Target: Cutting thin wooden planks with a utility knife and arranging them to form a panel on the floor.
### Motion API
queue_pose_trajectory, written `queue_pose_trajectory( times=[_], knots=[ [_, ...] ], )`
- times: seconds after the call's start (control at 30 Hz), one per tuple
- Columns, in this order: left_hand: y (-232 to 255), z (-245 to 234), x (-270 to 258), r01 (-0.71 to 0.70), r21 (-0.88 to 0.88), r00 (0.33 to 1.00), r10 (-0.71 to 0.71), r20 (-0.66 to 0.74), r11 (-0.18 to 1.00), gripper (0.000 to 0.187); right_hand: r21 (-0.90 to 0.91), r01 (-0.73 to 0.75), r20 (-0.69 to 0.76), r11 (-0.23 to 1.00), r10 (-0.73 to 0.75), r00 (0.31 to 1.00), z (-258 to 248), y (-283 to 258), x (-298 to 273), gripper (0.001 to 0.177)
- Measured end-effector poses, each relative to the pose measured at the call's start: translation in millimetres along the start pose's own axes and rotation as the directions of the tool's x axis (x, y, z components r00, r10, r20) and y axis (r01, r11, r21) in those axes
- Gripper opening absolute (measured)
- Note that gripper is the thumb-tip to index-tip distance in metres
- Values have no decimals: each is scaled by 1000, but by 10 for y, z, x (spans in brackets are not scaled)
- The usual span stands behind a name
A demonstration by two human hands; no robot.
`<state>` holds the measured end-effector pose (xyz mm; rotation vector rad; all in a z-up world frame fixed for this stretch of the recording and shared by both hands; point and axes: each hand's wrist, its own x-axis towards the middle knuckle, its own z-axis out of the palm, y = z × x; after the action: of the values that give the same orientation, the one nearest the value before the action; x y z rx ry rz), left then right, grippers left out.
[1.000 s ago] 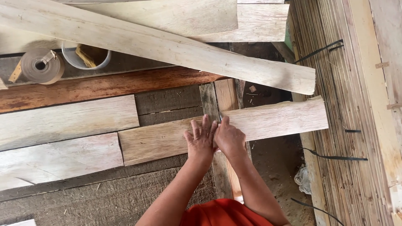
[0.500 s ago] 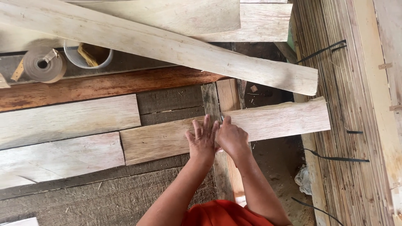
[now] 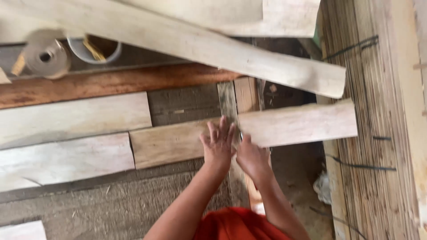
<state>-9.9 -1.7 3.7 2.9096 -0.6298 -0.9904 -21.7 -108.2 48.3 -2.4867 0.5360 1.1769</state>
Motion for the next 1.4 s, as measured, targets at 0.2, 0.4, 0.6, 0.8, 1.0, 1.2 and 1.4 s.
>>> queue_pose_trajectory(
  times=[0.2, 0.4, 0.6, 0.8, 1.0, 1.2, 1.4],
  knots=[
    [2, 26, 17, 9, -33, 999, -8, 41, 999, 95, 19, -32, 41, 999, 31, 999, 87, 34, -236, 35],
    [-16, 66, 36, 6, -91, 999, -2, 37, 996, 97, -31, -56, 5, 998, 56, 998, 345, 218, -142, 31],
    [-6, 66, 10, -4, -50, 1000, 5, 23, 999, 98, -60, -86, 9, 995, 86, 996, 463, 261, -246, 28],
    [-25, -243, -24, -31, 80, 960, 7, 279, 996, 101, 26, -77, 77, 997, 75, 994, 351, 204, -530, 19],
    [-44, -225, -68, -29, 106, 977, 6, 212, 994, 97, 157, 119, -210, 980, -84, 974, 929, 857, -323, 28],
    [-6, -90, -62, 10, -110, 999, -4, 54, 994, 93, 881, 453, -456, 135, 496, 739, 388, 735, -339, 25],
    [-18, -50, -49, 3, -118, 999, 1, 33, 993, 97, 848, 510, -340, -145, 589, 734, 286, 886, 27, 18]
  ],
)
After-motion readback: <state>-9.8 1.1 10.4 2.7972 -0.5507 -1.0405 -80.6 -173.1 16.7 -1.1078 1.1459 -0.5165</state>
